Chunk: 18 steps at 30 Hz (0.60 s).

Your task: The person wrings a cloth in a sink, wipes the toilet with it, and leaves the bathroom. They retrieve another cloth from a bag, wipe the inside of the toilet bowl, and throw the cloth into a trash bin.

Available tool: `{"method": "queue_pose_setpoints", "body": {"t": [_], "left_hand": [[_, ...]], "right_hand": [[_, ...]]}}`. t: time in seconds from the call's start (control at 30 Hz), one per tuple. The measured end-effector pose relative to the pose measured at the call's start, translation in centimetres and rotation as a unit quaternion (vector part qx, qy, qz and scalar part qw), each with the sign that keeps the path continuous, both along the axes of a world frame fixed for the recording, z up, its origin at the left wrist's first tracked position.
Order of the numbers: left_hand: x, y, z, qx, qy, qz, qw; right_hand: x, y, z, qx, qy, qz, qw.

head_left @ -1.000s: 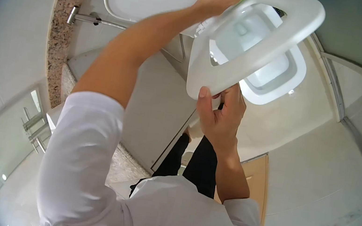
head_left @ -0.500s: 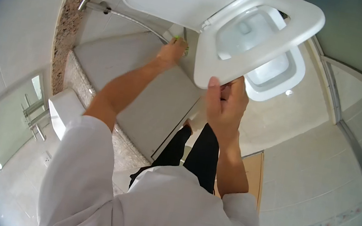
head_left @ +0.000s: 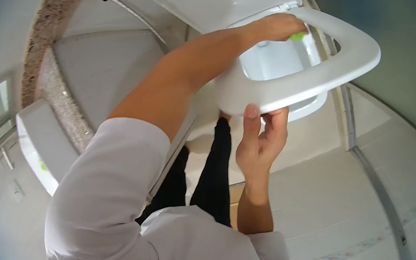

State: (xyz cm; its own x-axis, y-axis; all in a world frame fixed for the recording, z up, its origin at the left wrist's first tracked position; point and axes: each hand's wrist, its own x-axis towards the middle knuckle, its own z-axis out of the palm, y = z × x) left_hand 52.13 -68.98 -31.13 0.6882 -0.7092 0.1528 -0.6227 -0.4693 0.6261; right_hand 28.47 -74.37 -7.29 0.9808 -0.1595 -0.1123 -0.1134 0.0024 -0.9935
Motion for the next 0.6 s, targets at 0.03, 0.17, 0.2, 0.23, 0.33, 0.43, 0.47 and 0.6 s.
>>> {"method": "queue_pose_setpoints", "body": {"t": [0.03,0.17,0.2,0.23,0.33,0.43,0.47,0.6], "left_hand": [[0.6,-0.7,0.9,-0.011,0.001,0.007,1.0],[-1.1,1.6,5.8,0.001,0.169,0.007,0.986],[-1.1,2.4,5.8,0.004,0.201,0.006,0.98],[-1.0,2.5,5.3,0.005,0.204,0.004,0.979],[1.0,3.6,2.8,-0.117,-0.079,0.141,0.98],[2.6,2.1,-2.8,-0.016,-0.095,0.081,0.992],[1.9,2.3,-3.5,-0.016,-0.094,0.085,0.992],[-3.7,3.6,-1.6,0.191,-0.057,0.183,0.963]], "right_hand": [[0.2,-0.1,-0.1,-0.008,-0.014,0.002,1.0],[0.0,-0.9,-0.5,-0.02,-0.036,0.016,0.999],[-0.1,-0.9,-0.6,-0.023,-0.039,0.018,0.999],[-0.3,-0.8,-0.6,-0.026,-0.042,0.02,0.999],[-0.9,-0.1,-0.9,-0.003,-0.024,-0.029,0.999],[-1.3,-0.6,-0.9,-0.012,-0.008,-0.016,1.0],[-1.3,-0.7,-0.8,-0.024,-0.014,-0.016,0.999],[-2.2,-1.6,-0.2,-0.022,0.057,-0.002,0.998]]}}
